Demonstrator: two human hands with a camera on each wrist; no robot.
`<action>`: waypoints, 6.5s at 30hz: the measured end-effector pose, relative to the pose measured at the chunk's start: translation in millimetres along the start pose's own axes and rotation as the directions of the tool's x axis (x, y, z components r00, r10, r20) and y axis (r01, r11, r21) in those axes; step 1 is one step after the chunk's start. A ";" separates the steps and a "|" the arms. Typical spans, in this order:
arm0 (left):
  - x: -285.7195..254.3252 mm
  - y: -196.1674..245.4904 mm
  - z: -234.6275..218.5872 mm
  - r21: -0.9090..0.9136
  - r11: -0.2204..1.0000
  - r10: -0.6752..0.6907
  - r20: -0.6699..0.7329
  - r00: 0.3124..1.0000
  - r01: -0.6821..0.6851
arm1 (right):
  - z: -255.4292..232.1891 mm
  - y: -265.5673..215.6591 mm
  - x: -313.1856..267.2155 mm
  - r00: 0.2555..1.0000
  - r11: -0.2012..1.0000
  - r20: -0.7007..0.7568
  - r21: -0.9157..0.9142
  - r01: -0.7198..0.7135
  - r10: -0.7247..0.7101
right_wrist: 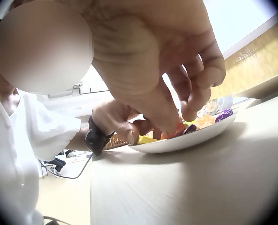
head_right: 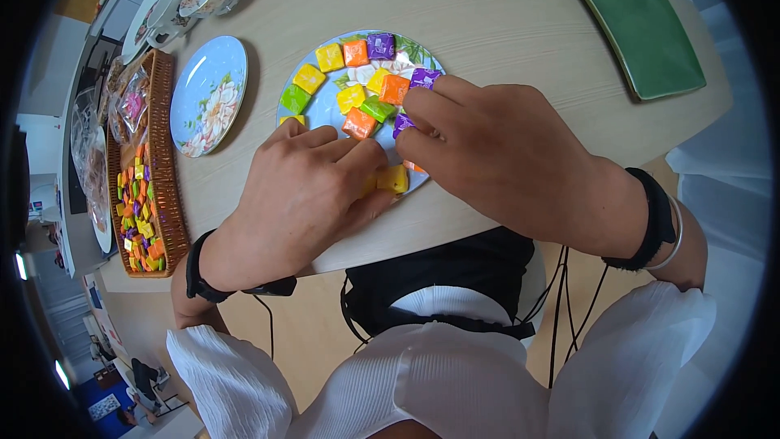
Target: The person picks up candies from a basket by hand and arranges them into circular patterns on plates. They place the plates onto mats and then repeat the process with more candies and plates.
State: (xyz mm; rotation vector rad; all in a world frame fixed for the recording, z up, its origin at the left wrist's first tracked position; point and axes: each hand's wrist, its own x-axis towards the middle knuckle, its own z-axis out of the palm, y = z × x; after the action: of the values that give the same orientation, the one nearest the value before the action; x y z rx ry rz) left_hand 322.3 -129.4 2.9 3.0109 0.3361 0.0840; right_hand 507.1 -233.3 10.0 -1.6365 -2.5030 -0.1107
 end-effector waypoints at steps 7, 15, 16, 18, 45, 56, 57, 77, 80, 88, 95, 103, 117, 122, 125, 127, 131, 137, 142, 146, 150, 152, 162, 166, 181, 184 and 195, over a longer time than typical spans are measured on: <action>-0.4 -1.4 -0.9 -0.019 1.000 0.008 0.006 1.000 -0.008 | -2.0 -4.6 0.1 0.999 0.998 0.038 0.060 0.020 -0.022; -3.9 -1.1 -5.7 -0.026 1.000 0.009 -0.016 1.000 -0.010 | -14.6 1.2 2.3 0.997 0.999 0.060 0.003 -0.051 0.051; -4.3 -1.1 -7.4 -0.034 0.999 0.002 -0.025 1.000 -0.003 | -19.1 3.1 2.3 0.994 0.996 0.076 -0.021 -0.082 0.084; -4.7 -1.5 -11.2 -0.047 0.999 -0.010 -0.042 0.999 0.008 | -17.2 9.9 3.8 0.987 0.986 0.020 -0.049 -0.157 0.159; -1.5 -89.3 -5.8 -0.487 0.764 -0.433 0.100 0.896 0.424 | 1.5 25.6 28.2 0.991 0.995 -0.093 -0.007 -0.102 0.100; 14.4 -91.6 -8.7 -0.567 0.697 -0.441 0.145 0.886 0.440 | 4.7 51.3 16.2 0.930 0.924 0.042 0.108 -0.367 0.365; 19.5 -91.6 -10.4 -0.537 0.741 -0.417 0.102 0.903 0.403 | 0.6 50.2 15.1 0.931 0.927 0.067 0.094 -0.364 0.358; -7.6 -17.6 -8.2 -0.043 0.997 -0.070 -0.101 0.992 0.066 | 2.2 10.6 13.1 0.995 0.998 0.076 0.014 -0.062 0.061; -8.4 -13.7 -9.3 0.025 0.996 -0.078 -0.084 0.993 0.080 | 3.9 8.6 14.4 0.995 0.996 0.049 -0.011 -0.090 0.090; -8.9 -14.8 -7.4 0.047 0.996 -0.074 -0.078 0.994 0.078 | -7.6 17.9 15.4 0.991 0.996 0.134 -0.091 0.000 0.012; -10.8 -13.7 -9.7 0.091 0.992 -0.084 -0.034 0.996 0.087 | -12.2 15.4 15.7 0.981 0.997 0.181 0.030 0.067 -0.071; -8.8 -15.8 -8.2 0.038 0.996 -0.074 -0.060 0.995 0.076 | -4.7 -0.7 18.0 0.990 0.979 0.104 0.190 0.077 -0.098; -7.2 -14.6 -8.8 -0.043 0.996 -0.081 -0.094 0.992 0.077 | -7.3 -7.1 22.9 0.997 0.983 0.070 0.184 -0.002 -0.011; -6.3 -16.3 -17.1 -0.354 0.933 -0.122 -0.156 0.980 0.060 | -5.7 -9.4 26.8 0.989 0.925 -0.098 0.376 -0.064 0.108; -2.5 -13.9 -20.8 -0.570 0.821 -0.174 -0.208 0.962 0.025 | -13.2 -8.0 28.8 0.982 0.876 -0.103 0.474 -0.094 0.161; -1.1 -14.7 -20.6 -0.612 0.791 -0.187 -0.214 0.959 0.017 | -19.0 -5.4 28.6 0.976 0.846 -0.073 0.515 -0.138 0.204; 1.6 -20.3 -13.6 -0.407 0.913 -0.066 -0.172 0.983 -0.010 | -17.0 5.3 17.5 0.953 0.863 -0.057 0.442 -0.244 0.298; 10.5 -16.0 -3.4 -0.031 0.994 0.105 -0.080 0.991 -0.108 | -7.1 14.0 3.2 0.973 0.969 -0.107 0.166 -0.185 0.204; 20.9 -16.5 -3.0 0.070 0.983 0.172 -0.060 0.983 -0.168 | -6.4 14.3 -2.0 0.973 0.971 -0.121 0.158 -0.178 0.198; 27.6 -11.5 -5.2 0.047 0.990 0.131 -0.035 0.991 -0.130 | -7.0 17.5 -6.0 0.971 0.970 -0.131 0.166 -0.175 0.198; 27.5 -1.9 -6.8 -0.064 0.985 0.159 -0.040 0.987 -0.161 | -4.0 20.0 -7.7 0.973 0.975 -0.160 0.175 -0.137 0.165; 24.9 -0.1 -8.9 -0.080 0.984 0.157 -0.015 0.987 -0.158 | -0.4 21.3 -8.4 0.977 0.981 -0.177 0.171 -0.090 0.120; 14.7 8.4 -6.6 -0.135 0.981 0.138 -0.004 0.990 -0.137 | 10.0 29.5 -6.3 0.985 0.985 -0.168 0.157 0.065 -0.039; 8.7 8.7 -2.7 -0.104 0.975 0.193 -0.038 0.980 -0.196 | 9.6 30.3 -10.0 0.992 0.981 -0.125 0.183 0.057 -0.034; 0.8 19.3 -1.5 -0.036 0.970 0.237 -0.076 0.969 -0.240 | -4.1 39.8 15.6 0.975 0.993 -0.220 0.122 -0.010 0.037; -0.5 18.9 0.9 -0.034 0.971 0.236 -0.069 0.969 -0.238 | 8.4 34.9 21.7 0.984 0.995 -0.176 0.092 0.027 -0.010; -13.7 6.5 -9.1 -0.068 0.979 0.187 -0.057 0.981 -0.191 | 10.8 27.9 28.4 0.989 0.994 -0.147 0.112 -0.011 0.028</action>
State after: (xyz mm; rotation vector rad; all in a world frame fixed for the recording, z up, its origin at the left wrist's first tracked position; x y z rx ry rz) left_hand 309.8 -137.8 12.2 2.9637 0.0484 0.1848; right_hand 520.6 -194.8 3.5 -1.5487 -2.3385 -0.0857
